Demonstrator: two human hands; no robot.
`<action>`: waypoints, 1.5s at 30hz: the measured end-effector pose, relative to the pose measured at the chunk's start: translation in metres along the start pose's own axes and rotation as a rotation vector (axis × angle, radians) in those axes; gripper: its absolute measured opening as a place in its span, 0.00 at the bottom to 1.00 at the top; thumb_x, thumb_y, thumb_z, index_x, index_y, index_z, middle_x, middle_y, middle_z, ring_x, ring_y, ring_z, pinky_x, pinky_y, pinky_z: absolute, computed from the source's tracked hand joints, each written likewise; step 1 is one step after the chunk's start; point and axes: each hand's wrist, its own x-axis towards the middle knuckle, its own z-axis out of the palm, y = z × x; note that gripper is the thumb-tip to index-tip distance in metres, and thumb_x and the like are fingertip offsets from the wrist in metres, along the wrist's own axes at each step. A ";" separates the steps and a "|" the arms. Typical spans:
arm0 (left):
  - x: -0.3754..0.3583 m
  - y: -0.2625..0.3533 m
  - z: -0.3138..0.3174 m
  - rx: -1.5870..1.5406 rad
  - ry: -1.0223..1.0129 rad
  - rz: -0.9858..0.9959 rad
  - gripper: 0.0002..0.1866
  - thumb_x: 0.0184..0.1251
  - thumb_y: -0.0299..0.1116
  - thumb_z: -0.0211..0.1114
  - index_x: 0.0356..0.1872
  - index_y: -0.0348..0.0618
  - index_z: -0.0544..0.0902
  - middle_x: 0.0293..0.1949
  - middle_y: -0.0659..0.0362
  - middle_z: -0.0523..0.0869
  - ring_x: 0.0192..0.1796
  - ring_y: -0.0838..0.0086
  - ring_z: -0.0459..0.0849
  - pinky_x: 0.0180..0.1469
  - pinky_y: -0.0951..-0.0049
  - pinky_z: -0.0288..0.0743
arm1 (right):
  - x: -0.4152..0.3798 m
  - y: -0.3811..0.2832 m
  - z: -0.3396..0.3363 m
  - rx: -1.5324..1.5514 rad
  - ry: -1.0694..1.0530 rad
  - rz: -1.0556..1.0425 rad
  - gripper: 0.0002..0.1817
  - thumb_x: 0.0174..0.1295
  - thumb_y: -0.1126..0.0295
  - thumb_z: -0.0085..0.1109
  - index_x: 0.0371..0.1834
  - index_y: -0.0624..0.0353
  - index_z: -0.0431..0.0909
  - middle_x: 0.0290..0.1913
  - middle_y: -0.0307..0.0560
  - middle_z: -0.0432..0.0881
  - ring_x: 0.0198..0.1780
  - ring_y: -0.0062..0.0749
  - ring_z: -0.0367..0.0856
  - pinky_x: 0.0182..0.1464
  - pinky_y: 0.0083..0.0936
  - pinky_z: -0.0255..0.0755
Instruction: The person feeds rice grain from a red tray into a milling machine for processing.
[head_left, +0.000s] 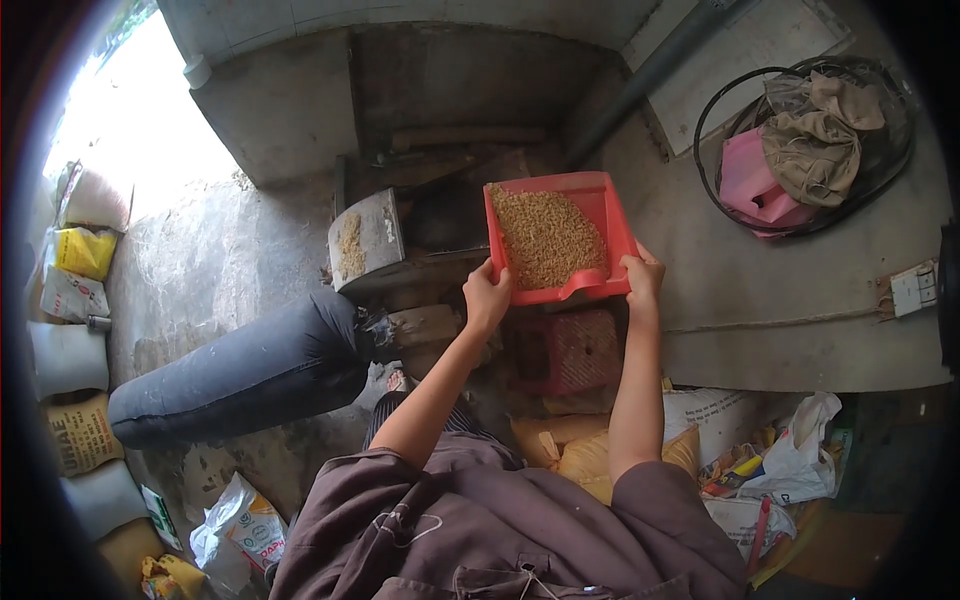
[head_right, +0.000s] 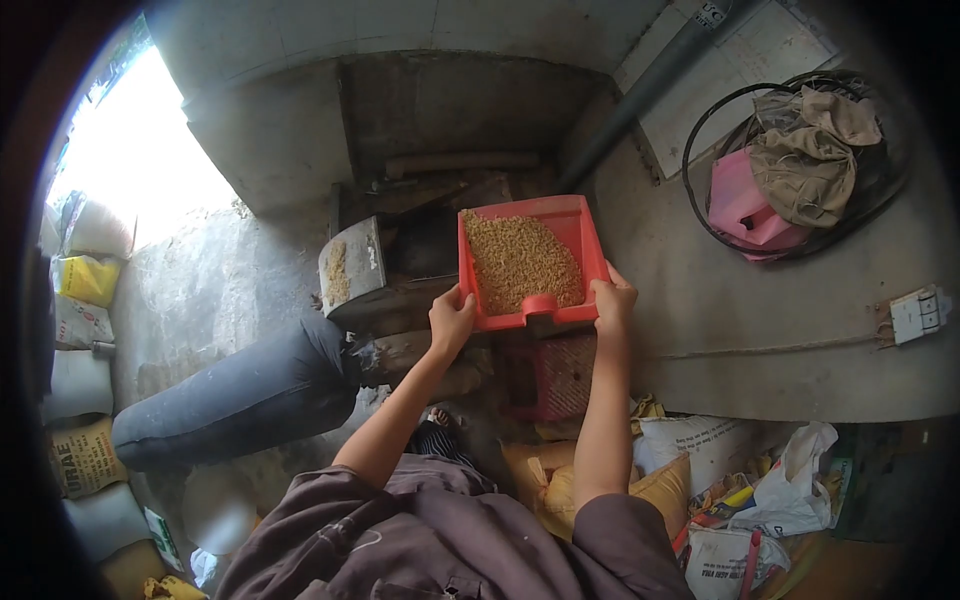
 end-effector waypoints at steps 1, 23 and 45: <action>-0.002 -0.002 0.000 0.011 0.046 0.036 0.17 0.58 0.33 0.56 0.47 0.37 0.78 0.33 0.45 0.83 0.39 0.58 0.84 0.42 0.67 0.74 | 0.001 0.000 0.000 -0.022 0.024 0.004 0.30 0.39 0.86 0.47 0.53 0.67 0.74 0.39 0.45 0.81 0.34 0.23 0.78 0.38 0.16 0.71; 0.010 -0.014 0.002 -0.073 0.044 0.048 0.15 0.61 0.35 0.57 0.45 0.37 0.80 0.18 0.55 0.80 0.23 0.75 0.80 0.28 0.73 0.71 | 0.005 0.013 -0.003 -0.008 0.041 0.006 0.29 0.38 0.85 0.48 0.52 0.69 0.74 0.40 0.43 0.80 0.33 0.22 0.77 0.35 0.16 0.71; -0.004 -0.003 -0.007 -0.017 -0.079 0.142 0.21 0.52 0.31 0.61 0.49 0.34 0.76 0.36 0.44 0.83 0.41 0.59 0.83 0.43 0.67 0.75 | -0.020 0.021 -0.022 0.054 -0.022 0.028 0.31 0.43 0.85 0.45 0.57 0.66 0.70 0.46 0.49 0.79 0.41 0.25 0.78 0.44 0.18 0.70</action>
